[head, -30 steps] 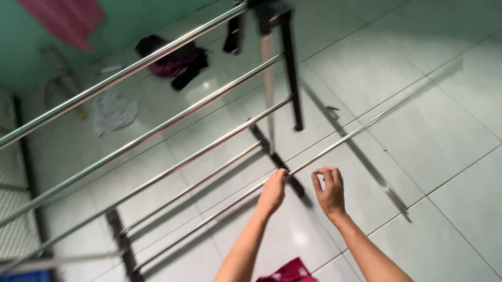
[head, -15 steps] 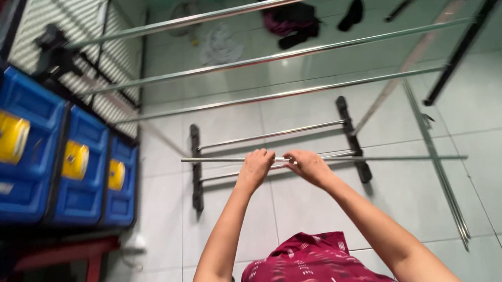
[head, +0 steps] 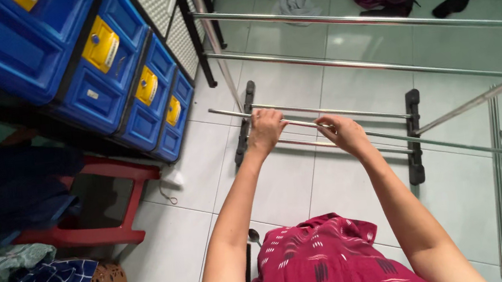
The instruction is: The person assembles a folding metal clothes-drying rack on the tiled floor. They pick up metal bars from the floor, insert the bars into the black plastic end joints of the frame, unfold and reposition the rack, and press bars into place to complete the frame.
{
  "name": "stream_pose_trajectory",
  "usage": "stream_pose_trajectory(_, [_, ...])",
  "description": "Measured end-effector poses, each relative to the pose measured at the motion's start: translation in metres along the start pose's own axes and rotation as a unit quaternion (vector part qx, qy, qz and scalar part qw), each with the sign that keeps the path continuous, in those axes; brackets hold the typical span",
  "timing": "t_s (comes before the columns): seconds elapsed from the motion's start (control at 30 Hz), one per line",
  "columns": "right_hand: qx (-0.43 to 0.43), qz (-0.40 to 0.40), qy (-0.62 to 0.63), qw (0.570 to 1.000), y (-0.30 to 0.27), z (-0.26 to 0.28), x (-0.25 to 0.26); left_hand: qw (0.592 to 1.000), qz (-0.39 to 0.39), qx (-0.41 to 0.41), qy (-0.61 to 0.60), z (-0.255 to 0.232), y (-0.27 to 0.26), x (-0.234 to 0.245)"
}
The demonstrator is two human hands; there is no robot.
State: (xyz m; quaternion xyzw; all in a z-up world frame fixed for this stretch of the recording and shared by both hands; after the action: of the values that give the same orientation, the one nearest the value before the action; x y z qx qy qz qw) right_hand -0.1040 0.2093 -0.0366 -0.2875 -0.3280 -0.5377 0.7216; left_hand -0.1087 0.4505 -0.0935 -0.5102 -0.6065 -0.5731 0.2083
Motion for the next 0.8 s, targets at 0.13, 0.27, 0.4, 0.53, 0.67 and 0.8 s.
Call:
stream_pose_trajectory(0.13, [0.149, -0.084, 0.044, 0.984, 0.014, 0.038, -0.003, 0.997, -0.012, -0.027, -0.065, 0.0, 0.018, -0.012])
stream_pose_trajectory(0.27, [0.128, -0.126, -0.049, 0.983, 0.024, 0.049, -0.006, 0.988, -0.115, 0.02, -0.105, 0.005, 0.026, -0.017])
stream_pose_trajectory(0.4, [0.085, -0.113, -0.021, 0.99, 0.038, 0.047, -0.003, 0.927, -0.32, 0.175, -0.092, 0.046, 0.023, -0.012])
stream_pose_trajectory(0.53, [0.082, -0.1, 0.035, 0.991, 0.053, 0.041, -0.002, 0.839, -0.418, 0.323, -0.13, 0.109, 0.022, -0.023])
stream_pose_trajectory(0.67, [0.104, -0.082, 0.04, 0.99, 0.064, 0.04, -0.008, 0.773, -0.408, 0.394, -0.285, 0.149, 0.02, -0.054])
stream_pose_trajectory(0.8, [0.1, -0.069, 0.033, 0.992, 0.072, 0.04, -0.009, 0.759, -0.407, 0.385, -0.331, 0.17, 0.021, -0.073])
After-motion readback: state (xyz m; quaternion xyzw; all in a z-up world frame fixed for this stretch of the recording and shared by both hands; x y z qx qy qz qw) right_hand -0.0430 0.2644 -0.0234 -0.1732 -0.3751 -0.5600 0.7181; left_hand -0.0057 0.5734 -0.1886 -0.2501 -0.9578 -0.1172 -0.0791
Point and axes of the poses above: each hand's wrist, its own y-axis towards the middle knuckle, its own x-axis out of the back of the hand, z = x × y, the point moved 1 cm from there along y, towards the middle knuckle, and after that the axes turned 6 degrees about -z, right-handed, at the moved point
